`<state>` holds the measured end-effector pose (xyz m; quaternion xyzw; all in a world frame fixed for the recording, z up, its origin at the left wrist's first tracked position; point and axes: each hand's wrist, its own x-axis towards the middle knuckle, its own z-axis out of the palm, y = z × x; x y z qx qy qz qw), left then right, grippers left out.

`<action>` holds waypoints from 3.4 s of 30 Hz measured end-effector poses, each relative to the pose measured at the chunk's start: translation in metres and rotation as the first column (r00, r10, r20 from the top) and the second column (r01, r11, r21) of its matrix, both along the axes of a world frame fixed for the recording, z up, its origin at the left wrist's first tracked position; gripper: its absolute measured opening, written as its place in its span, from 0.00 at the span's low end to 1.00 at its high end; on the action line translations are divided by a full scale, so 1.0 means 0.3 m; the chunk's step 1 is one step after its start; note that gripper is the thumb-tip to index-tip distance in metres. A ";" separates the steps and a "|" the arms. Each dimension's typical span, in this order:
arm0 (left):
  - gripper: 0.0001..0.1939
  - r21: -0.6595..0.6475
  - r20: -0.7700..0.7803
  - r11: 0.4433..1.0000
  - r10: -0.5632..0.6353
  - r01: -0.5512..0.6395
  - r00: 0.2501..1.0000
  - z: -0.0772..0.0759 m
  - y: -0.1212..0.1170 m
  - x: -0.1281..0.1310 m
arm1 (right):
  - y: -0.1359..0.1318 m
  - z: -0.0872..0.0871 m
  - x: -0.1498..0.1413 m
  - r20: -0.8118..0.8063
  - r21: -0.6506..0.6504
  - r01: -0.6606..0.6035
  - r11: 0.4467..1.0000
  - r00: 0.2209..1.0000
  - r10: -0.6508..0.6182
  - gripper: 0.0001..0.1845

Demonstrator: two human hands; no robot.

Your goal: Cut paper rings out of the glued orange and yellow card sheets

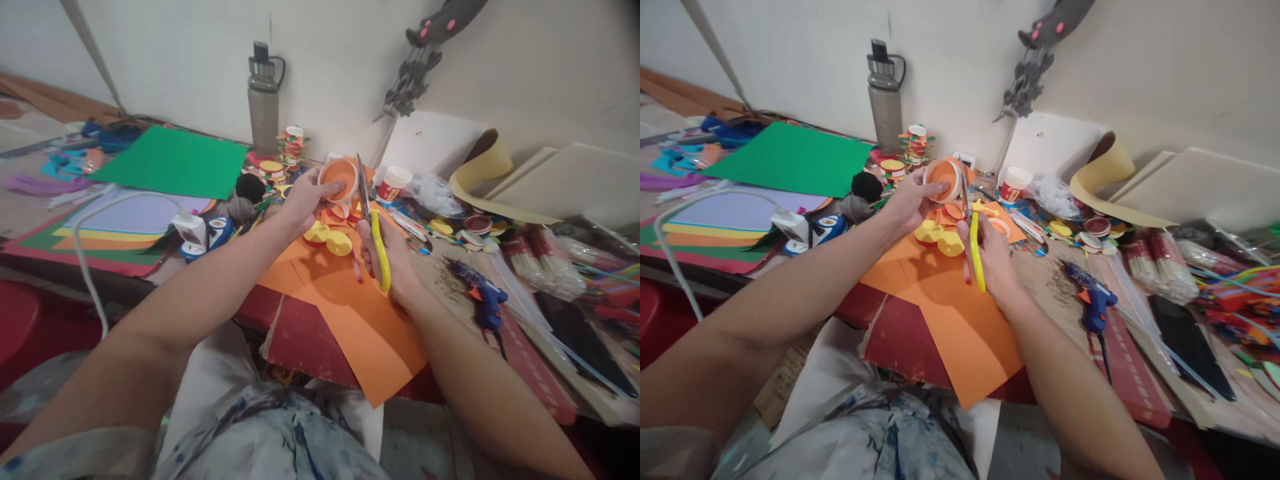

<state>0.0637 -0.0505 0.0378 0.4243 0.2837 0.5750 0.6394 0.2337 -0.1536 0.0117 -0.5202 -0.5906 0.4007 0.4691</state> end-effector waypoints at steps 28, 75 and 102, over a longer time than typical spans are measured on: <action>0.22 0.028 0.002 0.997 -0.072 0.072 0.997 -0.004 -0.015 0.012 | -0.017 0.026 -0.013 -0.020 0.033 0.020 0.999 1.000 -0.019 0.34; 0.22 0.076 -0.024 0.997 -0.022 0.024 0.999 -0.016 0.010 0.002 | -0.009 0.024 -0.006 -0.019 0.030 0.015 0.999 1.000 -0.014 0.35; 0.24 0.093 -0.042 0.989 -0.109 0.112 0.993 0.000 -0.011 -0.001 | -0.008 0.025 -0.012 -0.028 0.018 0.007 1.000 1.000 -0.007 0.40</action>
